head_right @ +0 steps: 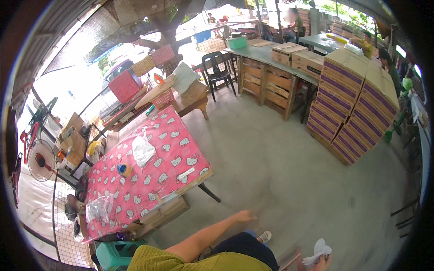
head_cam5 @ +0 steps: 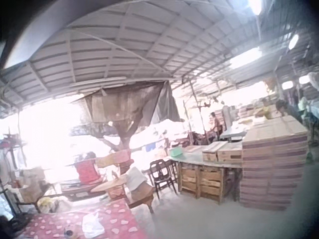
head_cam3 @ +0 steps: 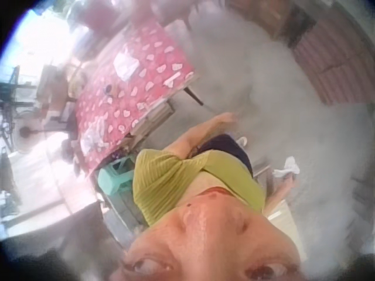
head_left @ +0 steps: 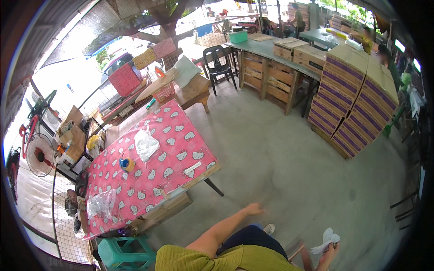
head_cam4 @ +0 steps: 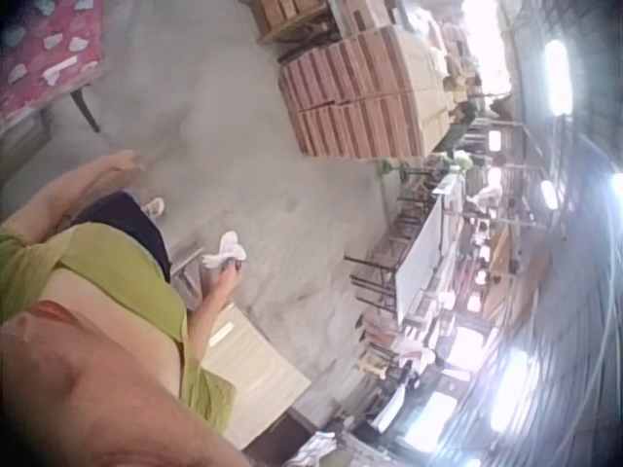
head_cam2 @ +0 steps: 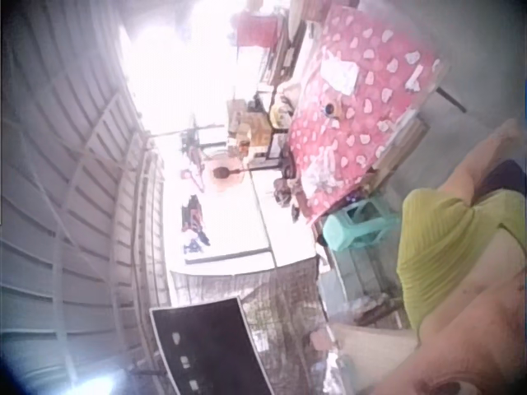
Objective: The person takes a wet wipe from a package, thoroughly wipes the surface of a wooden table by hand, and then places the used wipe into a plastic bag.
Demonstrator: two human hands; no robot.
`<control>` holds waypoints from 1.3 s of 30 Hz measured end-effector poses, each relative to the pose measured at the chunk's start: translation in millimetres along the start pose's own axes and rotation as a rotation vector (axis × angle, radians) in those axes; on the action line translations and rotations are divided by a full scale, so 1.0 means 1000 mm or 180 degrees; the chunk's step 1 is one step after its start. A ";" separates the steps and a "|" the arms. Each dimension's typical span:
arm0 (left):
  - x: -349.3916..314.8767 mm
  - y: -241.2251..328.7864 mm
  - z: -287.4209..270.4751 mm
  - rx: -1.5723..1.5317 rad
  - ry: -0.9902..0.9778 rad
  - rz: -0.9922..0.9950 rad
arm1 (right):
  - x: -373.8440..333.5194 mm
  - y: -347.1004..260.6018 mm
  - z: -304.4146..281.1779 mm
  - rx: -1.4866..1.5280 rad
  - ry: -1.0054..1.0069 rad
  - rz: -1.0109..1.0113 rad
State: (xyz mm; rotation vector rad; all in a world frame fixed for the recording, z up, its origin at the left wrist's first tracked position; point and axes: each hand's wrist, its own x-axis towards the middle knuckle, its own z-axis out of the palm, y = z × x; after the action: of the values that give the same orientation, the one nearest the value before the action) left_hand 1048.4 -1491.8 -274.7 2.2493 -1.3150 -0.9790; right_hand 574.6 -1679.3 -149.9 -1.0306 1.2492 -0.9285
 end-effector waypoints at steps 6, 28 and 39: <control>0.049 -0.064 -0.058 -0.0489 0.0566 -0.1917 | 0.125 -0.029 0.022 -0.4139 -0.1038 -0.0251; 0.614 0.120 -0.294 -0.0651 0.0212 -0.0493 | 0.614 0.004 0.183 -0.3178 -0.0332 0.0231; 0.599 0.075 -0.269 -0.0223 -0.0582 -0.1172 | 0.602 0.059 0.162 -0.4058 -0.0767 -0.0281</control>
State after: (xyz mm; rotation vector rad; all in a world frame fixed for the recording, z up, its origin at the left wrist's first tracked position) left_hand 1391.5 -2056.6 -271.9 2.4449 -0.9290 -1.3609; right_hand 797.5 -2220.0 -373.3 -2.1008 1.5764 0.0714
